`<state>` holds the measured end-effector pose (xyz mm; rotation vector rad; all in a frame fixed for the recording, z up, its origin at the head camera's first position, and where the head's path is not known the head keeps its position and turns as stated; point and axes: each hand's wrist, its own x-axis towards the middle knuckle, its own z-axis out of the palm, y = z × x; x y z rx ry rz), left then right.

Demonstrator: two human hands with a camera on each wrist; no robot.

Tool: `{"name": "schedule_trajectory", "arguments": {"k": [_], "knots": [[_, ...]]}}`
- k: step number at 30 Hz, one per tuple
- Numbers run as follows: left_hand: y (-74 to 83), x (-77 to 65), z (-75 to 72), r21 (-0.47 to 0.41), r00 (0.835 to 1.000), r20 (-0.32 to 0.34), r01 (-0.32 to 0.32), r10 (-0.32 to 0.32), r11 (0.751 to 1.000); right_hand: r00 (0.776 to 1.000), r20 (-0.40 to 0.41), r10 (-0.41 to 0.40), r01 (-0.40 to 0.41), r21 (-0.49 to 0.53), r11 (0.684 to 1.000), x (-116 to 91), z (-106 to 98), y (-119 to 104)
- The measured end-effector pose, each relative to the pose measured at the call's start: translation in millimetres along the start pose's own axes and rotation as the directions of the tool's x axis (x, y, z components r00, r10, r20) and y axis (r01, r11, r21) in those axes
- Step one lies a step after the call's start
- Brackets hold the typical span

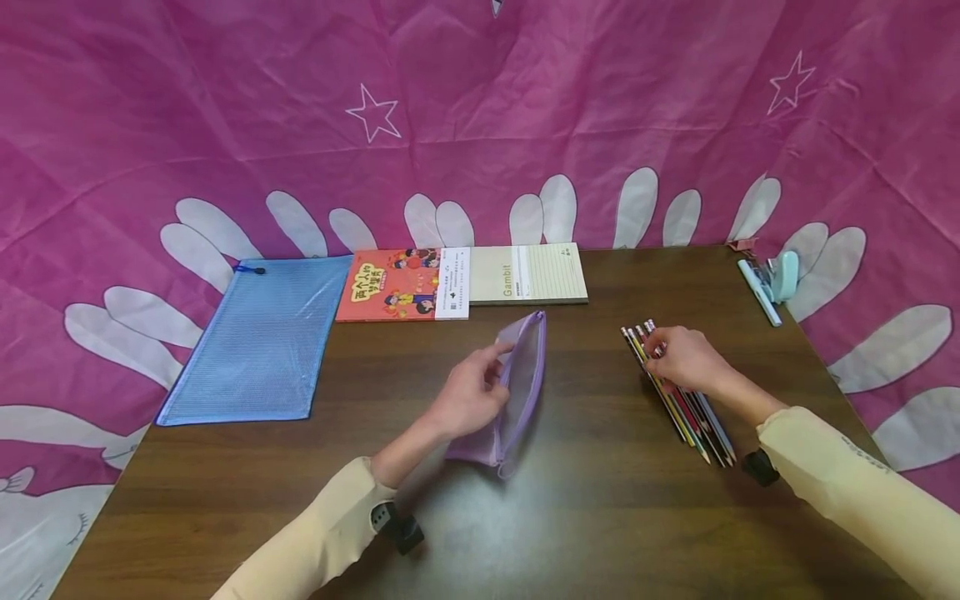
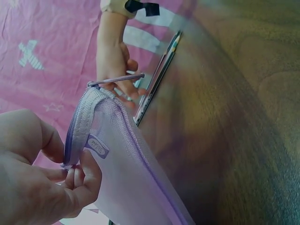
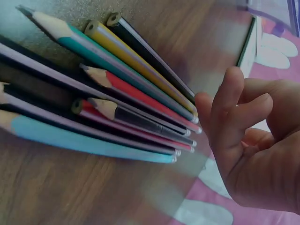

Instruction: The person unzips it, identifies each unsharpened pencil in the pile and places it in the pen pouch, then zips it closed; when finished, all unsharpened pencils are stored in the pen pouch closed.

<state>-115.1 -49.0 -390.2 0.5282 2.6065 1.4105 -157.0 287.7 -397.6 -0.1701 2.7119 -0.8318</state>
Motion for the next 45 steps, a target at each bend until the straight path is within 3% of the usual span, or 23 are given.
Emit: {"name": "schedule_trajectory", "arguments": {"k": [12, 27, 45], "knots": [[1.7, 0.8, 6.5, -0.008, 1.0, 0.023, -0.02, 0.02, 1.0, 1.0, -0.004, 0.002, -0.002, -0.152, 0.988, 5.8, 12.3, -14.2], [-0.4, 1.0, 10.6, -0.01, 0.999, 0.021, -0.035, 0.035, 0.999, 0.998, -0.048, 0.049, -0.057, -0.184, 0.981, 10.5, 15.3, -13.2], [-0.2, -0.5, 10.6, -0.012, 1.0, 0.028, -0.012, 0.012, 1.0, 0.998, -0.043, -0.035, 0.022, -0.269, 0.963, 19.4, 23.5, -17.6]]}}
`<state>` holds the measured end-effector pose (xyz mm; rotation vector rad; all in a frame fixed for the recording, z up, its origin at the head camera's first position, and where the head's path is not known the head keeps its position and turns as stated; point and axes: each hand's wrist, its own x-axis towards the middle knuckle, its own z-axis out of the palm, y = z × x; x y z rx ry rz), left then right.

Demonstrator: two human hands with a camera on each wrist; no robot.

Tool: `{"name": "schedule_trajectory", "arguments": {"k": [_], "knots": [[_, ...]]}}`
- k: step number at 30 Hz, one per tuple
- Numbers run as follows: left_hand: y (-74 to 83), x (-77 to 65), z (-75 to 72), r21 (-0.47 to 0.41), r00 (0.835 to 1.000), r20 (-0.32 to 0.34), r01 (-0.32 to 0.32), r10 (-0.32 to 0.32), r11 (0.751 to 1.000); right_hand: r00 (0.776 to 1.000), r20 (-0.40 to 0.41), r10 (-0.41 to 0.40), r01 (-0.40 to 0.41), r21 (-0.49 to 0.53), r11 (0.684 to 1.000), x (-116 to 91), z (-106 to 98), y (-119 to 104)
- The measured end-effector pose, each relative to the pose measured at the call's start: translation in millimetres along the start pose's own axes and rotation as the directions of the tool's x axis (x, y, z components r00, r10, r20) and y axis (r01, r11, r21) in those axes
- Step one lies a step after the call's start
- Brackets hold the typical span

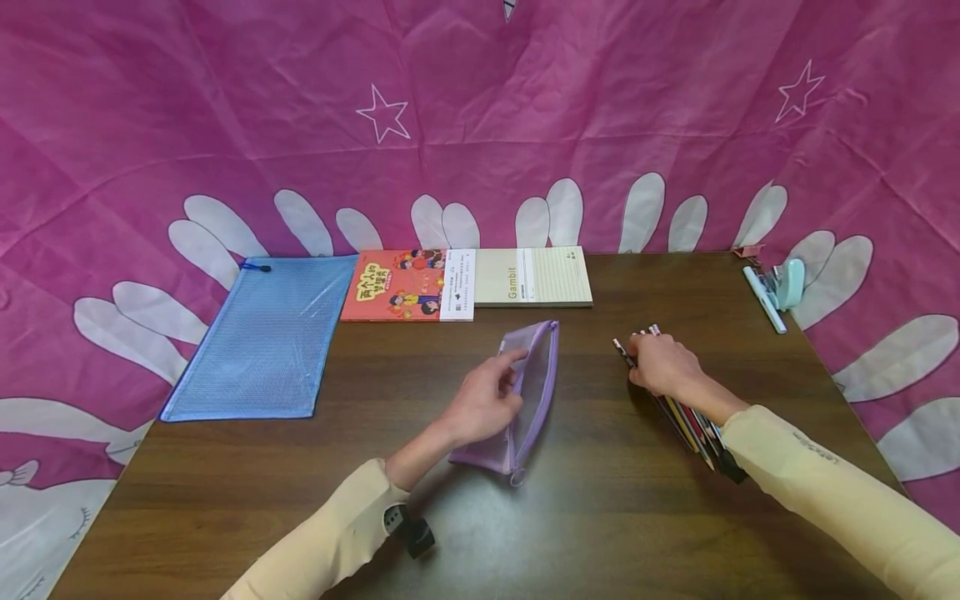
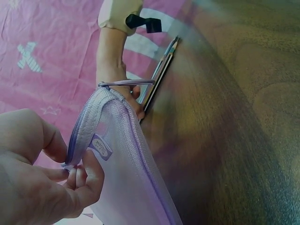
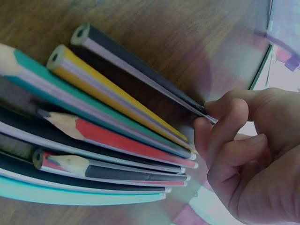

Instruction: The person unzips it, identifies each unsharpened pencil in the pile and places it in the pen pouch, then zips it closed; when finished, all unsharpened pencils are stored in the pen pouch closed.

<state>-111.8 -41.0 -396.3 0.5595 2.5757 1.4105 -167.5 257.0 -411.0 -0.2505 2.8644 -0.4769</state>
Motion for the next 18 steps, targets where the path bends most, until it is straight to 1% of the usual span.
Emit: {"name": "schedule_trajectory", "arguments": {"k": [3, 5, 8, 11, 13, 15, 16, 18], "knots": [[0.3, 0.0, -1.4, -0.001, 1.0, 0.001, 0.002, -0.002, 1.0, 1.0, -0.004, 0.003, -0.003, 0.009, 1.0, 1.4, -2.0, -0.4], [0.8, 0.5, -2.0, -0.004, 1.0, 0.002, -0.001, 0.001, 1.0, 1.0, 0.001, 0.006, -0.006, 0.045, 0.999, 1.1, -4.9, -0.9], [1.4, 1.0, -2.9, -0.003, 1.0, 0.0, -0.009, 0.009, 1.0, 1.0, 0.017, 0.011, -0.013, 0.142, 0.99, -0.4, -10.9, -3.6], [1.9, 1.5, -3.5, 0.0, 1.0, 0.001, -0.013, 0.013, 1.0, 1.0, 0.025, 0.017, -0.022, 0.252, 0.967, -3.5, -17.2, -8.6], [1.8, 1.6, -3.6, 0.0, 1.0, 0.0, -0.011, 0.011, 1.0, 0.999, 0.028, 0.022, -0.03, 0.33, 0.943, -5.9, -20.8, -13.7], [1.7, 1.6, -3.7, 0.001, 1.0, 0.0, -0.006, 0.006, 1.0, 0.999, 0.035, 0.025, -0.037, 0.413, 0.91, -8.5, -24.1, -19.8], [2.1, 1.6, -3.8, 0.0, 1.0, 0.0, -0.005, 0.005, 1.0, 0.999, 0.041, 0.026, -0.042, 0.457, 0.889, -9.8, -25.4, -23.0], [2.2, 1.8, -3.6, 0.002, 1.0, 0.001, -0.005, 0.005, 1.0, 0.998, 0.062, 0.03, -0.059, 0.552, 0.832, -12.7, -28.2, -29.4]]}}
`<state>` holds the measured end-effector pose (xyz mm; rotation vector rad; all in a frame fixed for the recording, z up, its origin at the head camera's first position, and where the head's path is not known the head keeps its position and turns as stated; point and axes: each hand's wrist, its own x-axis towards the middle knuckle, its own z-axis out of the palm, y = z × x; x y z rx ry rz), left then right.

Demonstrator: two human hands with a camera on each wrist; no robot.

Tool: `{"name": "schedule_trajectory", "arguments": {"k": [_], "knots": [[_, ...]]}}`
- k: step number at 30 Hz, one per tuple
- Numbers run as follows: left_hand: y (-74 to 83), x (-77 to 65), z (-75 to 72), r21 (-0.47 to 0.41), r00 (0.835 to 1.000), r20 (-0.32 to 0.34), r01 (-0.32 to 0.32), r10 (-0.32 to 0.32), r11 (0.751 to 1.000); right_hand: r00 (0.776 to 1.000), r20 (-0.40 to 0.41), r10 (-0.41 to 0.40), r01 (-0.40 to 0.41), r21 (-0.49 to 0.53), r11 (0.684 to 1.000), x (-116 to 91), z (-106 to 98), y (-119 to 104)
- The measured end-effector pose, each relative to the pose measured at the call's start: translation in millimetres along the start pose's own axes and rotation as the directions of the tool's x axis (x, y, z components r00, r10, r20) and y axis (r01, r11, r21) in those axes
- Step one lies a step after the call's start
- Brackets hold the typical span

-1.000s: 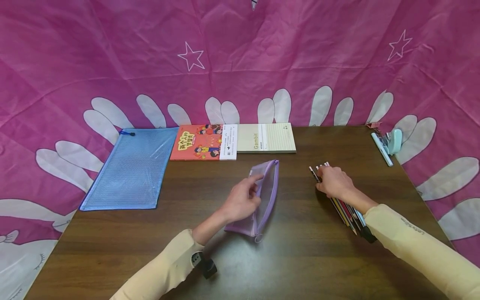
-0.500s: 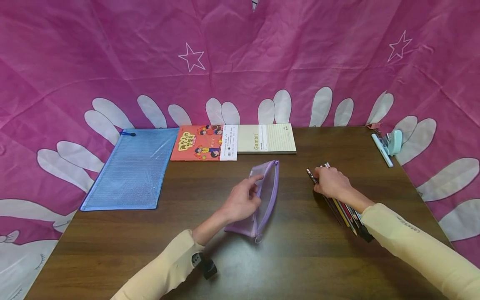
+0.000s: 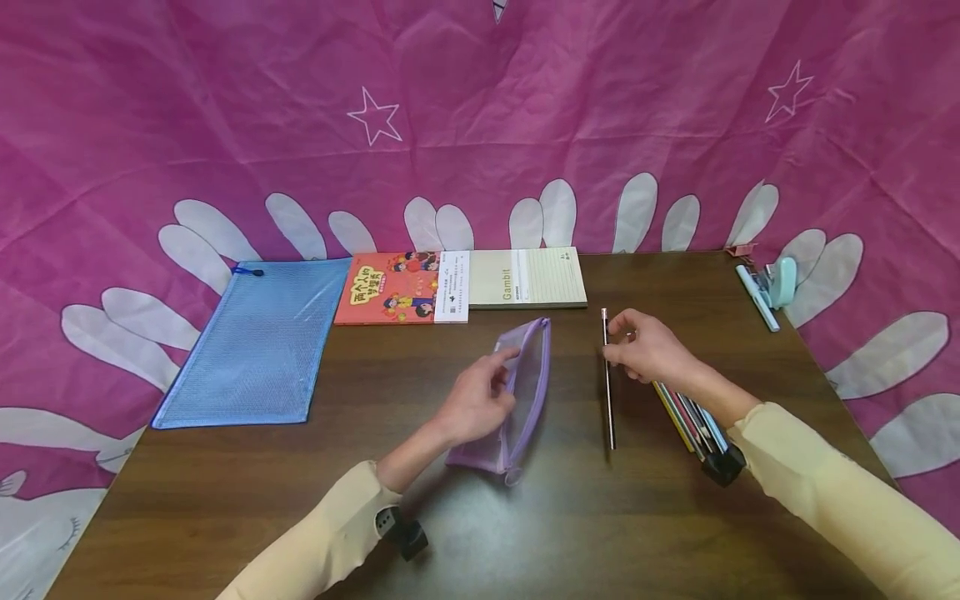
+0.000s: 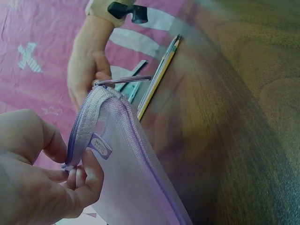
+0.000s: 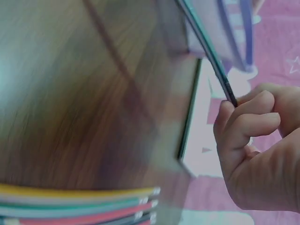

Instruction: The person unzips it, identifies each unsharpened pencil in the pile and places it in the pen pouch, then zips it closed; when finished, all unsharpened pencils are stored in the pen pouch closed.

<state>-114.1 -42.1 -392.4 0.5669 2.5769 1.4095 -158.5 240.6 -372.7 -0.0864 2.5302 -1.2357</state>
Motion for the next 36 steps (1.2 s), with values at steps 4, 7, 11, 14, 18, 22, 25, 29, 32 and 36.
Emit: {"name": "schedule_trajectory", "arguments": {"k": [4, 7, 11, 14, 18, 22, 25, 29, 32, 36], "knots": [[-0.1, -0.6, 0.3, 0.0, 1.0, 0.001, 0.0, 0.0, 1.0, 1.0, 0.019, 0.006, -0.009, 0.19, 0.982, -4.8, 5.3, -10.8], [-0.9, -0.9, 0.9, -0.002, 1.0, 0.001, 0.001, -0.001, 1.0, 1.0, 0.025, -0.006, -0.001, 0.279, 0.96, -6.3, 11.4, -17.0], [-1.6, -0.9, 1.5, -0.002, 1.0, 0.0, -0.006, 0.006, 1.0, 1.0, 0.007, -0.008, 0.005, 0.334, 0.943, -7.0, 19.2, -25.5], [-1.7, -0.9, 1.3, 0.003, 1.0, -0.004, -0.011, 0.011, 1.0, 1.0, -0.008, -0.001, 0.004, 0.367, 0.93, -7.8, 24.4, -32.7], [-1.0, -0.7, 0.5, 0.0, 1.0, -0.01, -0.014, 0.014, 1.0, 1.0, -0.019, -0.005, 0.013, 0.419, 0.908, -7.7, 31.7, -40.8], [-1.0, -0.3, 0.5, -0.004, 1.0, -0.012, -0.022, 0.022, 1.0, 0.999, -0.035, -0.002, 0.018, 0.465, 0.885, -6.8, 38.7, -45.7], [-1.3, 0.1, 1.2, 0.003, 1.0, -0.012, -0.023, 0.023, 1.0, 0.999, -0.043, 0.005, 0.017, 0.487, 0.873, -6.3, 44.2, -48.6], [-0.4, 0.6, 1.6, 0.006, 1.0, -0.014, -0.012, 0.012, 1.0, 0.999, -0.048, 0.005, 0.019, 0.491, 0.871, -5.0, 51.8, -51.8], [0.5, 1.0, 1.2, -0.001, 1.0, -0.013, -0.007, 0.007, 1.0, 0.999, -0.046, 0.009, 0.014, 0.488, 0.872, -4.4, 57.6, -52.9], [0.7, 1.7, 1.4, -0.002, 1.0, -0.012, -0.01, 0.01, 1.0, 0.999, -0.032, 0.022, -0.004, 0.489, 0.873, -5.0, 64.5, -52.7]]}}
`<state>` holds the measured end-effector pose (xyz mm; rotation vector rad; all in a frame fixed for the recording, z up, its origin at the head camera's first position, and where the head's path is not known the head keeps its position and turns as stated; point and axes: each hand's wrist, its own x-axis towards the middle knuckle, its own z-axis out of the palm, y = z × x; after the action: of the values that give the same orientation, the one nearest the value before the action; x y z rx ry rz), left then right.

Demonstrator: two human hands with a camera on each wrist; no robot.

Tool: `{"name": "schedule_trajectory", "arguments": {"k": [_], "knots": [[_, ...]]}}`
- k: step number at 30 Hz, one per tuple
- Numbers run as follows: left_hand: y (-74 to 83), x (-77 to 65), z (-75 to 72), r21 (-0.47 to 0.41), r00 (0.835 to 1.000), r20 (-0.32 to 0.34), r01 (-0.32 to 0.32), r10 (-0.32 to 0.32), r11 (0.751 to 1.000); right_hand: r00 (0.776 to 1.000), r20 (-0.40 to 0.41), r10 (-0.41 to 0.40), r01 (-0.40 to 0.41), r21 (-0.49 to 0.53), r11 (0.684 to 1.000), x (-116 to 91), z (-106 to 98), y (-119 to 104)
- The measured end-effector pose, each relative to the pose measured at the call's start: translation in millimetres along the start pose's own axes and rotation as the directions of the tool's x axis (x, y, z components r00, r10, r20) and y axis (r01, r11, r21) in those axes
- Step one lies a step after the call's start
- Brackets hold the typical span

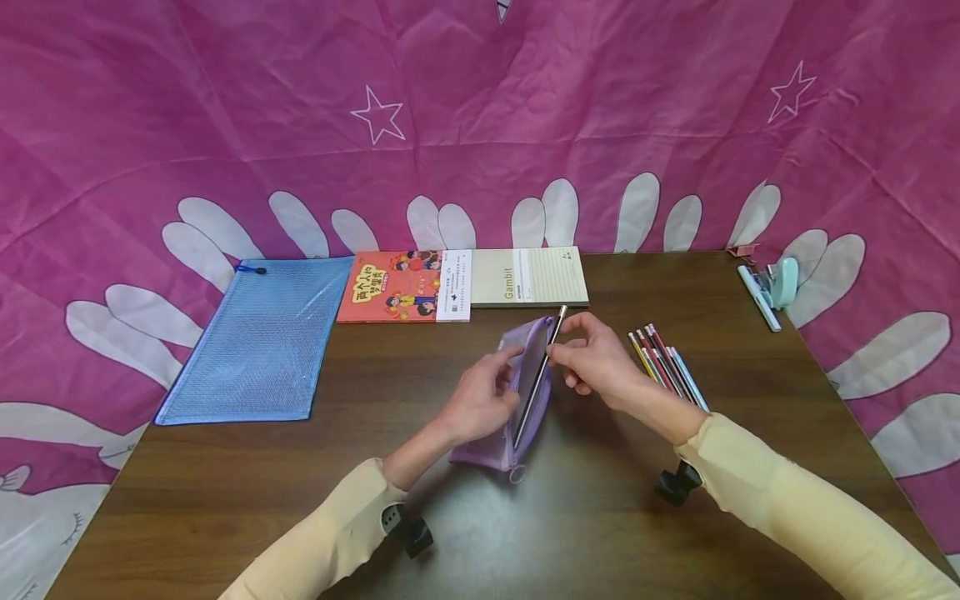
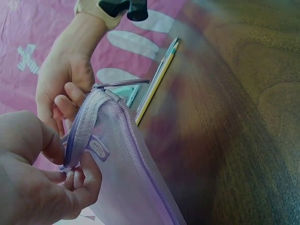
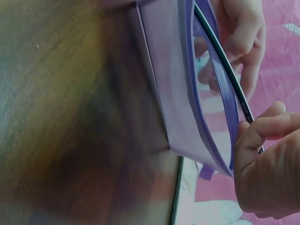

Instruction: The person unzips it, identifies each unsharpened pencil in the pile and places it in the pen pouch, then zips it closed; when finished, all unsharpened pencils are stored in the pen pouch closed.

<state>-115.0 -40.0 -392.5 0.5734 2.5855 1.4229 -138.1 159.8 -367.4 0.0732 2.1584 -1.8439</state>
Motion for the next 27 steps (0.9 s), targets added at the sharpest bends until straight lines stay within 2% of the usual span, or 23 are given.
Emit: {"name": "schedule_trajectory", "arguments": {"k": [14, 27], "knots": [[0.9, 4.0, 0.7, -0.001, 1.0, -0.021, 0.009, -0.009, 1.0, 1.0, 0.02, -0.012, 0.013, -0.052, 0.999, -1.0, 13.8, 4.8], [0.1, -0.8, 0.9, -0.006, 0.999, -0.05, 0.0, 0.0, 1.0, 0.999, 0.037, 0.015, -0.012, -0.084, 0.996, -3.7, 18.0, 2.9]]}}
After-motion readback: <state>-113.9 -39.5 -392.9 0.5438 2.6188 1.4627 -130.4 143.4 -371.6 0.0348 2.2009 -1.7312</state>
